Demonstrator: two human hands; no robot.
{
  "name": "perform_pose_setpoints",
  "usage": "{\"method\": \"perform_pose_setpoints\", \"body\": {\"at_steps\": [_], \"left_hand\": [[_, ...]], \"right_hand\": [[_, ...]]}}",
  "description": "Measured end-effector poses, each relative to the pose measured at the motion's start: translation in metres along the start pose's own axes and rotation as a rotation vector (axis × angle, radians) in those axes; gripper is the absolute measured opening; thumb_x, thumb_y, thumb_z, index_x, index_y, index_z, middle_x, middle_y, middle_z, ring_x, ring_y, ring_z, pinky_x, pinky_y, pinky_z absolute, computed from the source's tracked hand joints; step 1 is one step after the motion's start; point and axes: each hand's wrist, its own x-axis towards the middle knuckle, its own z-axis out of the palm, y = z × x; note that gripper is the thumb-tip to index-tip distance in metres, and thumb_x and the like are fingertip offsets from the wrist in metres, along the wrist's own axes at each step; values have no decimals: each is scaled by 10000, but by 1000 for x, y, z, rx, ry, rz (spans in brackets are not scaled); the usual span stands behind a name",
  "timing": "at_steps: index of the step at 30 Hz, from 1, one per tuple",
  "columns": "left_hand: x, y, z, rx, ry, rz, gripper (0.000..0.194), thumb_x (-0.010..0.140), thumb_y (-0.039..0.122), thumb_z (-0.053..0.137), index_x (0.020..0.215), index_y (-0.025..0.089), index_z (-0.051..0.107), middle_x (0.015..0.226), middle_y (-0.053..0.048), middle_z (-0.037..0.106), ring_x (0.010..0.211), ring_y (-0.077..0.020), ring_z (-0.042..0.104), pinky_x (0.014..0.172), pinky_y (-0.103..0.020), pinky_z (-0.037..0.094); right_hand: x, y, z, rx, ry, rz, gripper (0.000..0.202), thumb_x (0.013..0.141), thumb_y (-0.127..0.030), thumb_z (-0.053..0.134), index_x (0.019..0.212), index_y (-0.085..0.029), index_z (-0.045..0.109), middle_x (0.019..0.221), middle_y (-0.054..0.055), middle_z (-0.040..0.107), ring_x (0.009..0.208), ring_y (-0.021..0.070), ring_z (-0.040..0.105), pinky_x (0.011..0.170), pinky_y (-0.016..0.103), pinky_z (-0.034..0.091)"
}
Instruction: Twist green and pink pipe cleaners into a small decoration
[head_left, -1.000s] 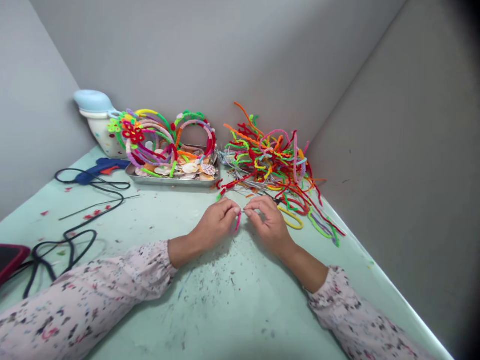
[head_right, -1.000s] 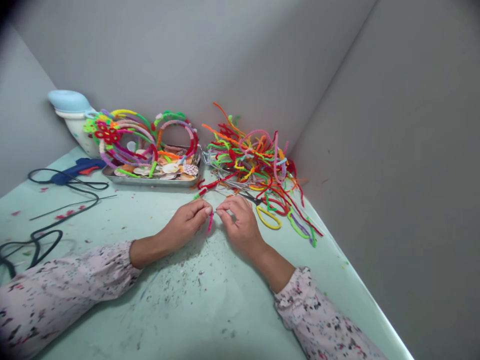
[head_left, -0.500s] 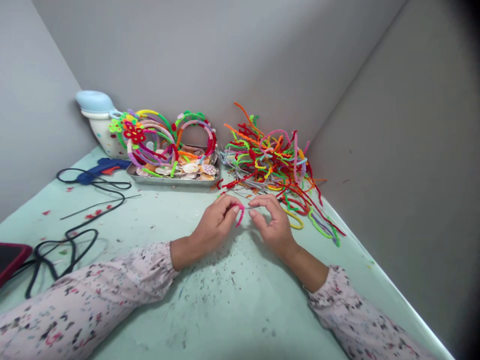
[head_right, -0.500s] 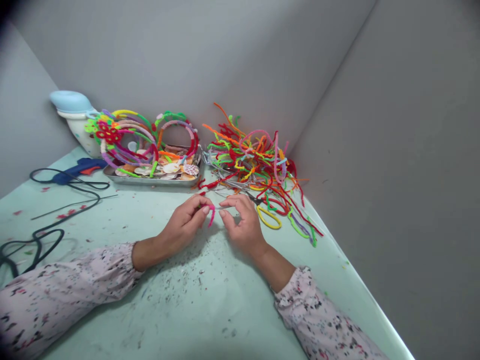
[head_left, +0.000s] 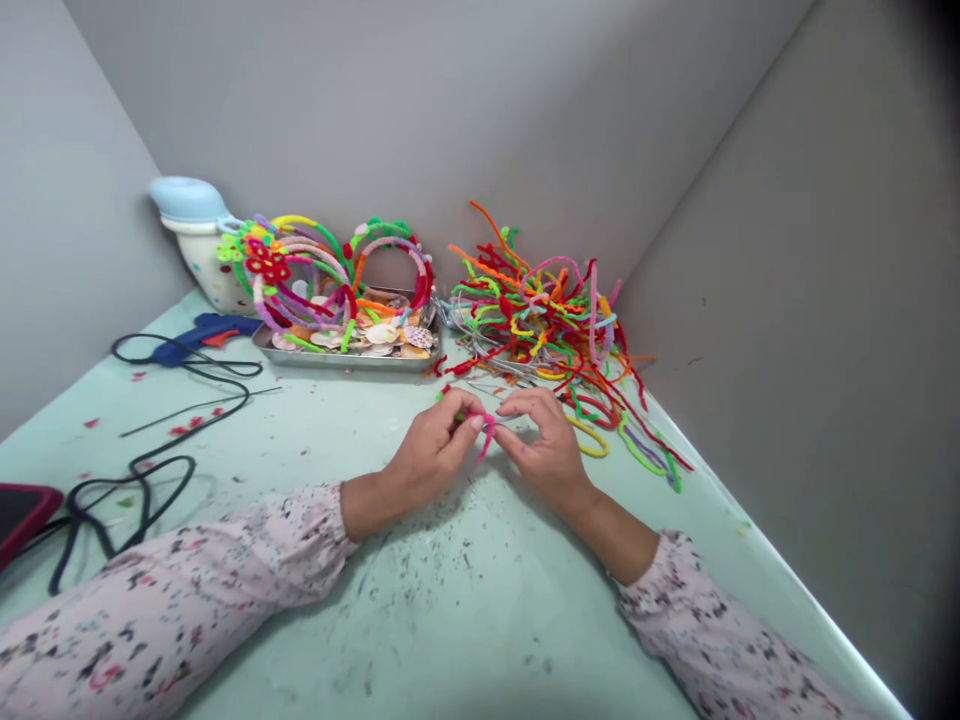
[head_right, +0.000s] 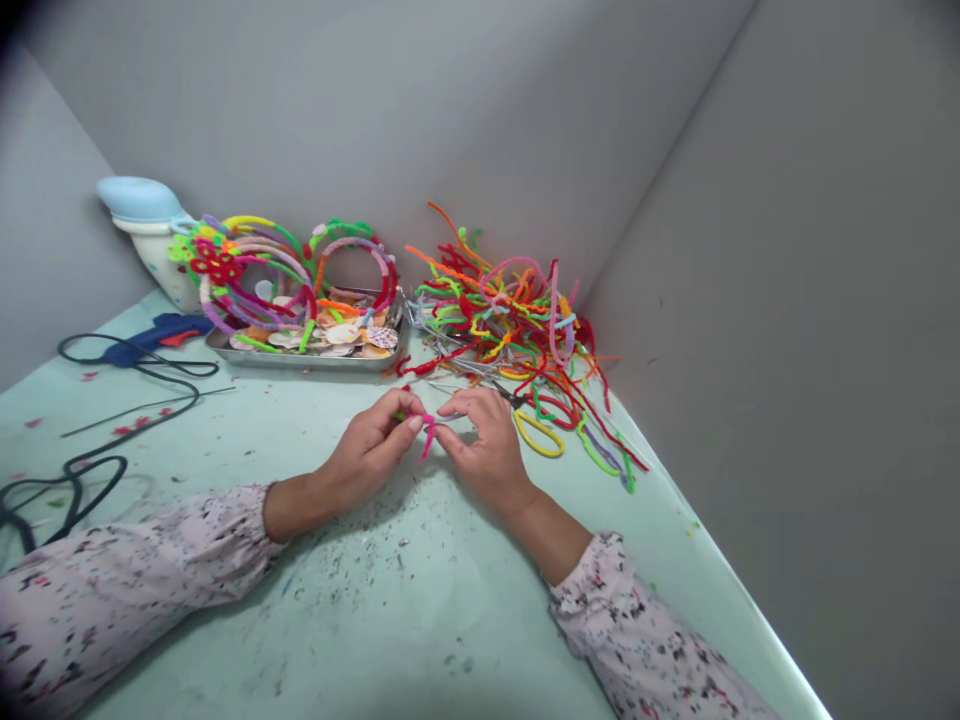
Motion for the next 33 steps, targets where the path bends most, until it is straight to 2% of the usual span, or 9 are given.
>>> {"method": "perform_pose_setpoints", "body": {"at_steps": [9, 33], "left_hand": [[-1, -1, 0, -16, -9, -16, 141, 922, 271, 410, 927, 175, 514, 708, 17, 521, 667, -123, 478, 609, -236, 371], [1, 0, -1, 45, -7, 35, 129, 923, 255, 405, 900, 176, 504, 728, 15, 515, 690, -128, 481, 655, -241, 381]], "right_hand": [[0, 0, 0, -8, -10, -27, 134, 800, -292, 669, 915, -257, 608, 942, 31, 622, 945, 217, 574, 835, 411, 453], [0, -2, -2, 0, -17, -25, 77, 830, -277, 625, 906, -260, 618, 917, 25, 629, 930, 212, 574, 823, 401, 450]]}}
